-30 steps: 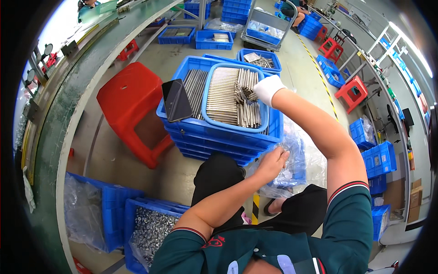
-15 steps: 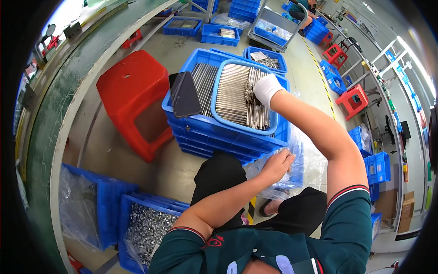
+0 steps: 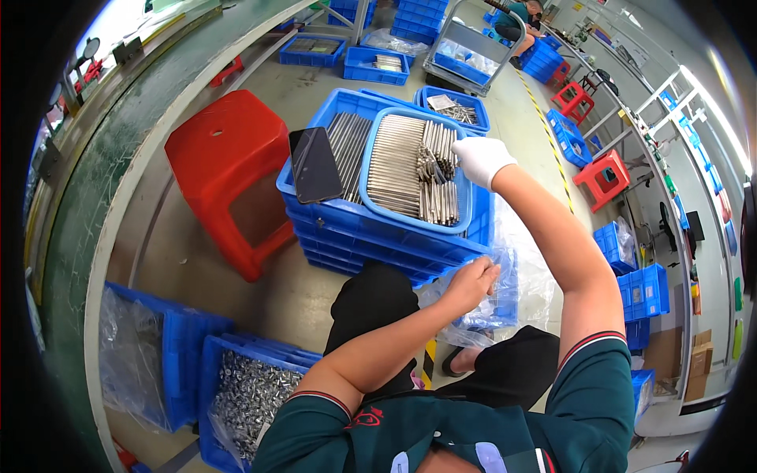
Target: The person sits on the floor in a factory setting, handling small metal rods. They pick up rods from a plastic bag, inspect them, and place them into a blue plastic bin. The person repeats this process, transferring rods from the bag to the bin.
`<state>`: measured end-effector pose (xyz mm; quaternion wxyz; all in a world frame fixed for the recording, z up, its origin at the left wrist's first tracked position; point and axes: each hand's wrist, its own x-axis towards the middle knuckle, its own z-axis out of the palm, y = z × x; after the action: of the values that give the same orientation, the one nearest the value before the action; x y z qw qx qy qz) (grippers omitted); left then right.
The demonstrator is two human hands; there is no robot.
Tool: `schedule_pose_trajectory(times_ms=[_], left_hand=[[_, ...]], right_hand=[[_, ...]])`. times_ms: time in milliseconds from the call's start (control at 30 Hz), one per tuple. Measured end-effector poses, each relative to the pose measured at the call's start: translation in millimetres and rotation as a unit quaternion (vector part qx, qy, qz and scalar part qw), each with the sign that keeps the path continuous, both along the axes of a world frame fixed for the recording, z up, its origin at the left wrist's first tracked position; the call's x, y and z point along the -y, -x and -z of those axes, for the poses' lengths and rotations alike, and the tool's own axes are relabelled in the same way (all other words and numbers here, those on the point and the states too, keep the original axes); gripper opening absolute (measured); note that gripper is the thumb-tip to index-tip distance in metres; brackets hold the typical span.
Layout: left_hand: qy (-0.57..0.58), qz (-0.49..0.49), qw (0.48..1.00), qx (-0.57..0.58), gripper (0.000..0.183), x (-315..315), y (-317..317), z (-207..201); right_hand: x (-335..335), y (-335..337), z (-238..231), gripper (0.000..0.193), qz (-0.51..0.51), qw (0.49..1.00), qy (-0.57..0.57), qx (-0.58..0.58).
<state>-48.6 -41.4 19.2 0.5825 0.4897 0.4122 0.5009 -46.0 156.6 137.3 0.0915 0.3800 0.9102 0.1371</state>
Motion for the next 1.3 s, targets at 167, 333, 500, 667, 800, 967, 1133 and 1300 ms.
schedule_pose_trajectory(times_ms=[167, 333, 500, 667, 800, 967, 1133, 1300], left_hand=[[0.019, 0.028, 0.999, -0.019, 0.027, -3.4, -2.0, 6.2], [0.020, 0.042, 0.998, -0.041, 0.027, -6.1, -9.8, 12.1], [0.014, 0.051, 0.997, -0.057, 0.028, -6.6, -10.9, 13.1], [0.002, 0.056, 0.996, -0.066, 0.028, -8.7, -9.7, 15.9], [0.004, 0.057, 0.996, -0.063, 0.028, -8.0, -8.1, 14.8], [0.016, 0.063, 0.995, -0.076, 0.028, -7.9, -8.2, 10.7], [0.023, 0.062, 0.995, -0.069, 0.028, -7.2, -11.8, 13.2], [0.028, 0.073, 0.995, -0.070, 0.028, -7.0, -10.5, 5.2]], right_hand=[[9.2, -15.4, 1.0, 0.014, 0.000, 0.996, 0.041, -0.079], [3.6, -9.1, 12.1, 0.015, -0.020, 0.995, 0.032, -0.094], [1.0, 18.9, 18.8, 0.019, 0.012, 0.999, -0.009, 0.048], [1.5, 25.9, 32.2, 0.021, 0.073, 0.996, 0.021, 0.051], [-2.2, 24.9, 40.5, 0.022, 0.085, 0.995, 0.036, 0.023], [5.3, 30.9, 35.9, 0.023, 0.095, 0.994, 0.059, 0.002], [-8.6, 32.2, 37.0, 0.026, 0.147, 0.984, 0.102, -0.003], [-21.9, 23.6, 43.9, 0.031, 0.108, 0.985, 0.123, -0.047]])
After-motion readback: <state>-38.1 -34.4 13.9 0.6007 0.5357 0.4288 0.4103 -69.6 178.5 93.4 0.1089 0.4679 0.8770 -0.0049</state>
